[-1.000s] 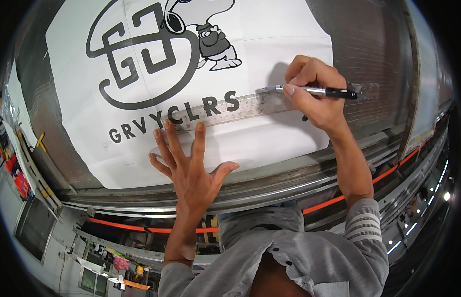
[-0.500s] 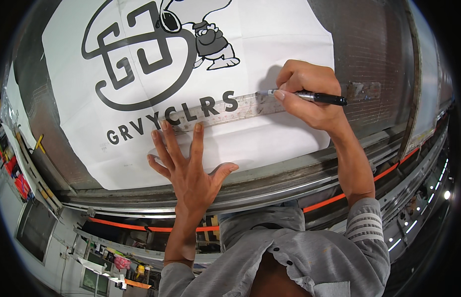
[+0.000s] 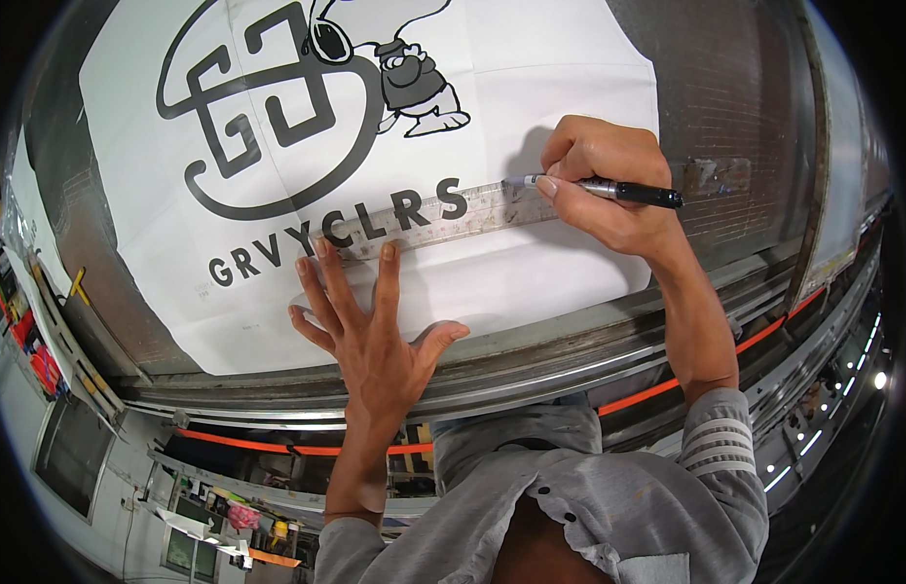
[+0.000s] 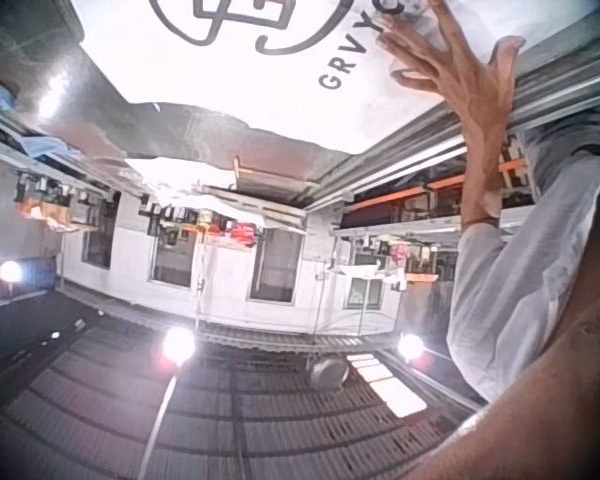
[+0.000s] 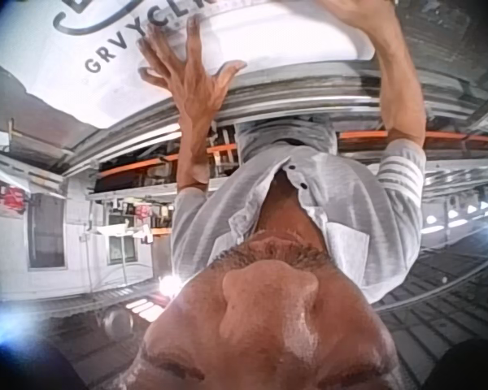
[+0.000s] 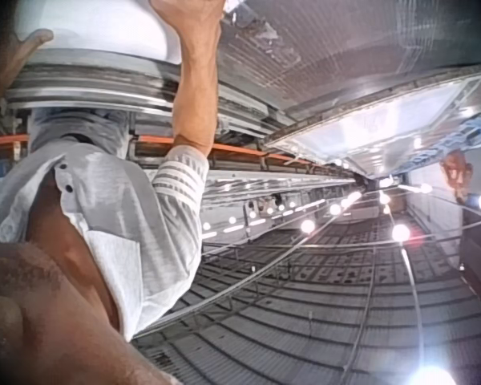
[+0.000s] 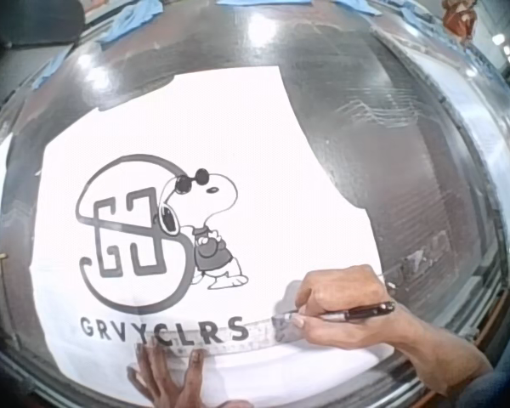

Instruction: The person uses a ruler and a black marker to trace straight lines and curves onto a white paper template featuring a 'GRVYCLRS' logo and a cartoon character. They repeatedly reposition the ruler to draw parallel lines and curved edges, then remove the template to reveal the traced design on the surface below.

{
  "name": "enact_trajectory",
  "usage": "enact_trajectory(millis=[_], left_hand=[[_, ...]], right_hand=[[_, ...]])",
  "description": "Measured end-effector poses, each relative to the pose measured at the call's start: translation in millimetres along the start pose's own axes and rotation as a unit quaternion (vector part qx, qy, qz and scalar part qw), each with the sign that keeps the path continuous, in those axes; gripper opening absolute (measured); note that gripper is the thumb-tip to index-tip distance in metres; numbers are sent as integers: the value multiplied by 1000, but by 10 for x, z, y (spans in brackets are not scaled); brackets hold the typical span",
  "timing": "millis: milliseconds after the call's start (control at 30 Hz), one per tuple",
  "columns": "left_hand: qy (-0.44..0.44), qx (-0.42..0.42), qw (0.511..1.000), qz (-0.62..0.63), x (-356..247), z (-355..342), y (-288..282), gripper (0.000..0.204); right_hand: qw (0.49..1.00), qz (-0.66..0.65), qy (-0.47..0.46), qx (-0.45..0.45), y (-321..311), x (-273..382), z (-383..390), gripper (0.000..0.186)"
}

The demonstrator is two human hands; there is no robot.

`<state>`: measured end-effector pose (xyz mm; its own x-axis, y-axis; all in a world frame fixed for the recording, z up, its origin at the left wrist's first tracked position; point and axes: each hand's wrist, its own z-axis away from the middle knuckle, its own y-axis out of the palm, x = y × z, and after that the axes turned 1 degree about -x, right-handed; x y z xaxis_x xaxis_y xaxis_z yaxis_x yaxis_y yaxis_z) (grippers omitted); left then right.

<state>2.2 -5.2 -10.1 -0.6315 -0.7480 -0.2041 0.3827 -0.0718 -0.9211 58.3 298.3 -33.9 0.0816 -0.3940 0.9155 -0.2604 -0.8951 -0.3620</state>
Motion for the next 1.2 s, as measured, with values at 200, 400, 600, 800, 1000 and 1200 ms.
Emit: enact_trajectory(millis=[200, 400, 600, 800, 1000, 1200], left_hand=[[-2, 8, 1000, -4, 1, 11, -13, 112], [-4, 10, 1000, 25, -12, 7, -13, 104], [-22, 31, 996, 77, -106, -69, -111, 99], [-55, -5, 996, 65, -251, -204, -159, 93], [-12, -135, 991, 16, -179, -1389, -357, 90], [106, -211, 972, 7, 4, -2532, -615, 82]], right_hand=[[1000, -3, 9, 4, 4, 17, 7, 16], [999, -23, 37, -23, -17, 69, -9, 12], [978, 38, 88, -186, -346, 201, 144, 15], [951, 293, 87, -51, -511, 269, 1072, 28], [956, 258, 109, -84, -36, 482, 991, 36], [970, 232, 72, -14, 273, 571, 511, 46]])
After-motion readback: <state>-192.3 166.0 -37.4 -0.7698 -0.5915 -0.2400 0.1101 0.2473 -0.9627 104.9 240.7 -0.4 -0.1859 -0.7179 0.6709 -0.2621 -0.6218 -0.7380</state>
